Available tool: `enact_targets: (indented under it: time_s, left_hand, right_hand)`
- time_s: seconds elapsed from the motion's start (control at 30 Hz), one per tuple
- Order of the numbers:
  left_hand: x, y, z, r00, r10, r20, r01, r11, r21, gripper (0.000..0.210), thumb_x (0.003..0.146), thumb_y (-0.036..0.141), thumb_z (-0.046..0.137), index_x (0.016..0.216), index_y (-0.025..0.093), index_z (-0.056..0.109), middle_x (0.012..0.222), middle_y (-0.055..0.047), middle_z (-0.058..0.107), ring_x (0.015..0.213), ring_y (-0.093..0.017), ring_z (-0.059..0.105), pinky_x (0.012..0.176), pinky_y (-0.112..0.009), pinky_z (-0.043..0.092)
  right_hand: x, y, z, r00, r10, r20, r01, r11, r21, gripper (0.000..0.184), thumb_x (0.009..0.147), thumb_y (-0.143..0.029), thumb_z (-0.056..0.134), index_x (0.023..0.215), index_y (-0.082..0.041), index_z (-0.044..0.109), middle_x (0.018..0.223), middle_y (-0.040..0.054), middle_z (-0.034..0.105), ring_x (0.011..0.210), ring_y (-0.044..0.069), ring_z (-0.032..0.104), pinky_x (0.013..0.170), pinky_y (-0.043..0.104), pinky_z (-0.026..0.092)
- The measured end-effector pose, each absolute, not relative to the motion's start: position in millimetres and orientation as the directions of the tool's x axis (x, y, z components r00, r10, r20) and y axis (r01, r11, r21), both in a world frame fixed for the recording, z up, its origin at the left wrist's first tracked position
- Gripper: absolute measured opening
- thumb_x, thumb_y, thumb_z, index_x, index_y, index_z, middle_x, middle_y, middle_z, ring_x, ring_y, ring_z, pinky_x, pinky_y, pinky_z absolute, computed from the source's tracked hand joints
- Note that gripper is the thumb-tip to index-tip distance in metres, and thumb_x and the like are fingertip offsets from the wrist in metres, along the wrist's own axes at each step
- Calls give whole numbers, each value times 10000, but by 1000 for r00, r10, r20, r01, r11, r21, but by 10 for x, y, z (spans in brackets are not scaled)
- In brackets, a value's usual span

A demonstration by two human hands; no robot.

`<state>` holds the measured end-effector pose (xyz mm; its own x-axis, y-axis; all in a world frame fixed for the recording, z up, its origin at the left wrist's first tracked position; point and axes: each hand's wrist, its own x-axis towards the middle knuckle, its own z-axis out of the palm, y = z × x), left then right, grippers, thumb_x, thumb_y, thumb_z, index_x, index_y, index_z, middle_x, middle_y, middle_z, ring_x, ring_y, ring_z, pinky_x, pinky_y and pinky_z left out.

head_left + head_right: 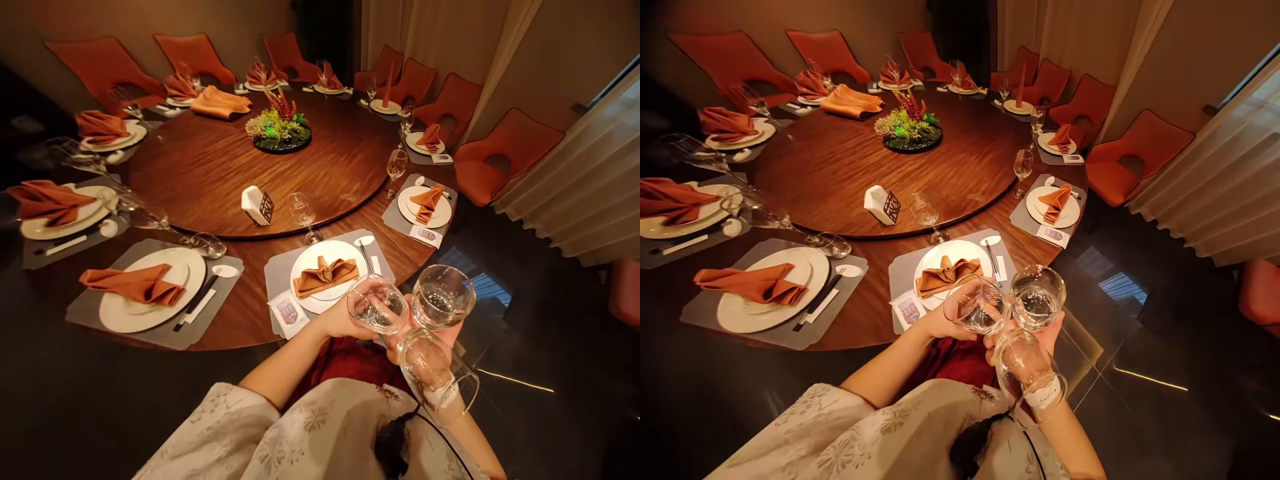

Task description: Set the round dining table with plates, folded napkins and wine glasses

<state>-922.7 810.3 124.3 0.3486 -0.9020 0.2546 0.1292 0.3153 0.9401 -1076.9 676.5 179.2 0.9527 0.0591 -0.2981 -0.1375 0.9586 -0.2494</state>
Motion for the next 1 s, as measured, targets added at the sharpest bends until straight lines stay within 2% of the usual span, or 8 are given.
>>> enact_targets:
  time_s: [0.17,0.27,0.4,0.5,0.6,0.73,0.9,1.0]
  left_hand:
    - [-9219,7817,1356,440,-856,272,15,309,951,802,630,357,911,1329,234,537,1275,-119,613,1179,-282,607,1040,-422,474]
    - [-8773,7642,1311,586,-797,147,20,196,980,804,655,346,899,1346,226,507,1283,-113,615,1139,-251,625,1010,-400,493]
    - [-7807,7344,885,817,-574,-58,48,-33,998,823,597,372,919,1287,160,523,1199,-112,658,1069,-242,646,1021,-448,483]
    - [-7167,7162,349,900,-383,-206,166,-135,977,810,543,378,925,1206,131,531,1110,-120,685,1018,-250,665,999,-470,493]
    - [-6766,7105,-152,960,-137,-243,192,-307,932,778,504,283,917,1162,144,526,1132,-121,667,1070,-261,650,1002,-435,488]
    - [-6552,7162,-553,969,0,-246,214,-494,843,753,533,232,891,1177,158,508,1229,-137,644,1162,-263,626,1040,-390,456]
    - [-6510,7207,-561,950,81,-301,276,-667,692,847,617,344,879,1317,164,438,1345,-182,617,1253,-281,600,1066,-389,436]
    - [-6558,7260,-289,908,191,-374,359,-815,455,906,616,425,871,1343,98,439,1365,-276,588,1307,-377,560,1067,-447,436]
  right_hand:
    - [-10822,6344,1724,962,31,-272,-116,946,-304,747,553,-871,716,1075,-336,730,1245,78,694,777,241,665,605,321,486]
    - [-10808,5999,1668,946,-70,-318,-48,936,-349,745,597,-883,673,1143,-377,722,1444,79,580,762,211,635,624,335,480]
    - [-10744,5451,1655,896,-182,-404,17,926,-378,754,537,-858,727,1124,-385,759,1446,96,583,660,152,526,588,326,448]
    - [-10584,5032,1721,831,-217,-512,-2,919,-394,783,394,-841,797,1026,-380,791,1318,113,670,604,142,485,526,303,404]
    - [-10330,4640,1813,694,-269,-668,-37,913,-406,849,227,-828,820,929,-351,809,1005,123,749,550,166,478,489,332,404]
    - [-9970,4224,1905,496,-354,-793,-24,907,-420,924,102,-831,780,879,-330,805,693,65,645,493,165,442,446,328,376]
    - [-9688,3849,1926,466,-336,-818,-42,916,-400,949,38,-806,780,852,-318,789,612,1,512,490,149,417,426,297,357]
    - [-9629,3608,1845,510,-277,-814,-115,916,-384,938,89,-825,783,886,-331,792,636,4,529,524,167,456,458,329,408]
